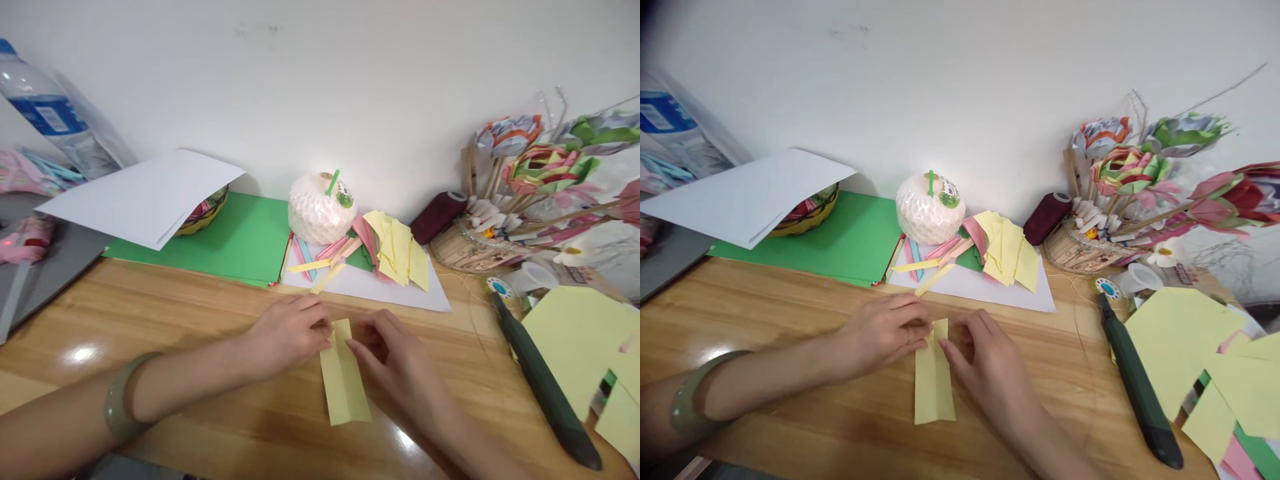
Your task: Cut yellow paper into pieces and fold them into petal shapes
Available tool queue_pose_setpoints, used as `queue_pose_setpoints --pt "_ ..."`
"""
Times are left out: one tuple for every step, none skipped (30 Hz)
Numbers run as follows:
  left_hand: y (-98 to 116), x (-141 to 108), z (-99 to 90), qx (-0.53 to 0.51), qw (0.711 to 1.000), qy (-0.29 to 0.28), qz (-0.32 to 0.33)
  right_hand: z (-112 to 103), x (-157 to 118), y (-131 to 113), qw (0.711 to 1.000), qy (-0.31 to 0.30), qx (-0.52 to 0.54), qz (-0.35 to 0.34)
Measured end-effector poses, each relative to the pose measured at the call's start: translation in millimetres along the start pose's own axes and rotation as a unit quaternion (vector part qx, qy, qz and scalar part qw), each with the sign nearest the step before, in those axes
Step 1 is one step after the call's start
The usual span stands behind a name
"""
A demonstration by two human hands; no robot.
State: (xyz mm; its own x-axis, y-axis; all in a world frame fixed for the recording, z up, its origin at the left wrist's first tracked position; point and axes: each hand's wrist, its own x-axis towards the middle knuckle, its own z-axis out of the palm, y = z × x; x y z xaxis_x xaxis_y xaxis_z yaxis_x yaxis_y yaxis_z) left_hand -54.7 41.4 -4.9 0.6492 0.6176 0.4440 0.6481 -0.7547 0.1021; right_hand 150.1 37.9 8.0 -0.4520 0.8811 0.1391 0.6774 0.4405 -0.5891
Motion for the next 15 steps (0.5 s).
queue_pose_setpoints --pt "1 1 0.0 0.001 1.000 0.005 0.002 1 2 1 1.000 -0.001 -0.022 0.000" --pt "1 2 -0.2 -0.001 1.000 0.006 0.003 2 4 1 0.999 -0.007 -0.038 -0.001" --pt "1 2 -0.7 -0.008 1.000 0.003 0.004 2 6 0 0.999 -0.015 -0.048 -0.001" --pt "1 3 -1.3 -0.019 1.000 -0.004 0.001 2 7 -2 0.998 -0.020 -0.053 0.002" --pt "0 4 -1.8 -0.034 0.999 -0.011 -0.003 3 8 -3 0.998 -0.021 -0.054 0.008" --pt "-2 4 -2.1 -0.052 0.998 -0.018 -0.008 3 8 -4 0.998 -0.022 -0.053 0.014" --pt "-4 4 -2.1 -0.067 0.997 -0.022 -0.012 4 8 -4 0.998 -0.020 -0.053 0.020" --pt "-6 4 -1.8 -0.075 0.997 -0.022 -0.016 4 8 -4 0.998 -0.015 -0.054 0.021" --pt "-7 3 -1.2 -0.074 0.997 -0.020 -0.017 5 8 -3 0.998 -0.010 -0.057 0.017" --pt "-9 3 -0.4 -0.064 0.998 -0.018 -0.016 6 7 -2 0.998 -0.002 -0.061 0.010" --pt "-10 3 0.4 -0.048 0.999 -0.015 -0.013 6 7 -1 0.998 0.005 -0.065 0.000" --pt "-10 3 1.2 -0.030 0.999 -0.013 -0.010 7 6 0 0.998 0.012 -0.068 -0.010" --pt "-10 3 1.9 -0.012 1.000 -0.011 -0.007 7 6 1 0.997 0.018 -0.070 -0.019" --pt "-10 3 2.4 0.001 1.000 -0.011 -0.003 8 5 2 0.997 0.023 -0.071 -0.025" --pt "-10 4 2.6 0.012 1.000 -0.012 0.004 8 5 3 0.997 0.027 -0.071 -0.028"
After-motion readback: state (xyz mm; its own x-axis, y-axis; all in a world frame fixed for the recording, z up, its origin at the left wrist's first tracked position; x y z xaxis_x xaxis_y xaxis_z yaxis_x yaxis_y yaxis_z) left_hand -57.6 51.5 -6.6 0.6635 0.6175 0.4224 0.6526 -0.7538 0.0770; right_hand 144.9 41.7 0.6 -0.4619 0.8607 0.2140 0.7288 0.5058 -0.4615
